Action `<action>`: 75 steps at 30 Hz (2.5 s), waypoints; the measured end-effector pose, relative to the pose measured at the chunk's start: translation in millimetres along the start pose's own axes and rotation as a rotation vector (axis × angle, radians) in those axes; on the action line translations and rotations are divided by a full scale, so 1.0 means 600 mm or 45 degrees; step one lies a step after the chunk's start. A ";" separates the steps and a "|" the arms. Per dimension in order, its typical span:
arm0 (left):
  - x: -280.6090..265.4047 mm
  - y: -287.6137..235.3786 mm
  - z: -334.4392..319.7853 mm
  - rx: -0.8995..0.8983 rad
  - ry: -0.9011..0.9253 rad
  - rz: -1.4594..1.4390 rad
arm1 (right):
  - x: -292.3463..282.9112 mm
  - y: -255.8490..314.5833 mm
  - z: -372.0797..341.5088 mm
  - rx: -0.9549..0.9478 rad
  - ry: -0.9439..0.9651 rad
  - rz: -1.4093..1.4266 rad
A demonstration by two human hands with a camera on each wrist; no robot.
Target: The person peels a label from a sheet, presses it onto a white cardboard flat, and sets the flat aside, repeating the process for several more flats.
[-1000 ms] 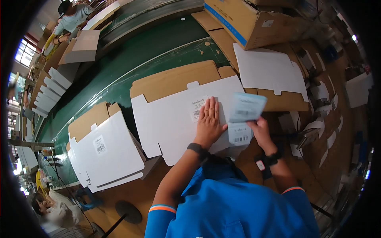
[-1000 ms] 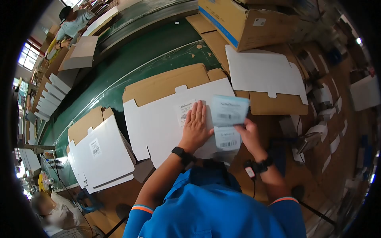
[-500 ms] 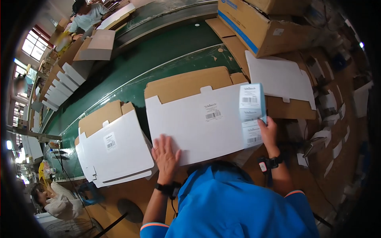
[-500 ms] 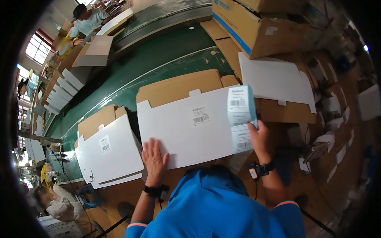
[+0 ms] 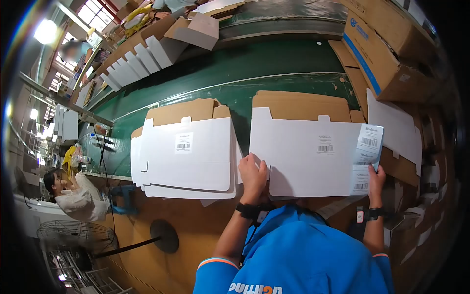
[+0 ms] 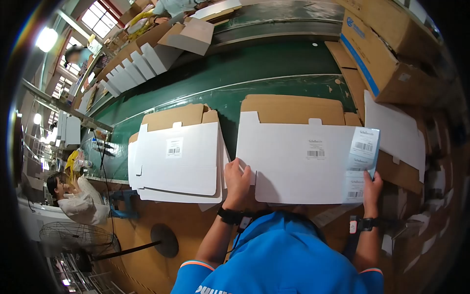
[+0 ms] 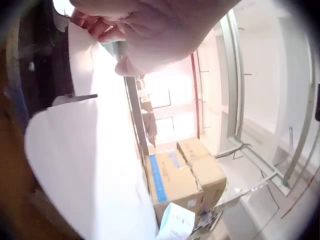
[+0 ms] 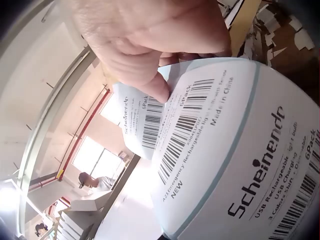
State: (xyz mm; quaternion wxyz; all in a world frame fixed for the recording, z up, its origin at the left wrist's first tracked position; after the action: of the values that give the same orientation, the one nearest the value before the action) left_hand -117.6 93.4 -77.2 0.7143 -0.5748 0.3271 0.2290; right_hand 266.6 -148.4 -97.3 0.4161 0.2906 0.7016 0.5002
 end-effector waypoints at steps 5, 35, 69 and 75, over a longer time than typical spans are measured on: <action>-0.026 0.002 0.015 -0.210 0.053 -0.203 | -0.004 0.031 -0.021 0.024 -0.082 0.170; -0.435 0.331 -0.054 -1.286 0.248 -0.360 | 0.086 0.145 -0.186 0.042 0.403 0.794; -0.047 -0.440 -0.059 0.046 1.294 -0.991 | -0.057 0.229 -0.078 -0.061 0.613 0.529; 0.061 -0.339 -0.051 -0.364 1.250 -1.794 | 0.049 0.150 -0.095 0.001 0.835 0.456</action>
State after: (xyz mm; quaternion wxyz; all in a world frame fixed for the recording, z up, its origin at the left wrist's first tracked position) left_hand 44.1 14.2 28.7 0.3889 -0.7613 0.1344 -0.5011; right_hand 201.9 -120.4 -12.3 0.0750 0.2334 0.7359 0.6311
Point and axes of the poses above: each hand's wrist, its own z-axis towards the middle knuckle, its own x-axis out of the palm, y = z × x, the point moved 3 cm from there along z, towards the middle knuckle, and after that the axes turned 3 degrees about x, right-handed, at the moved point
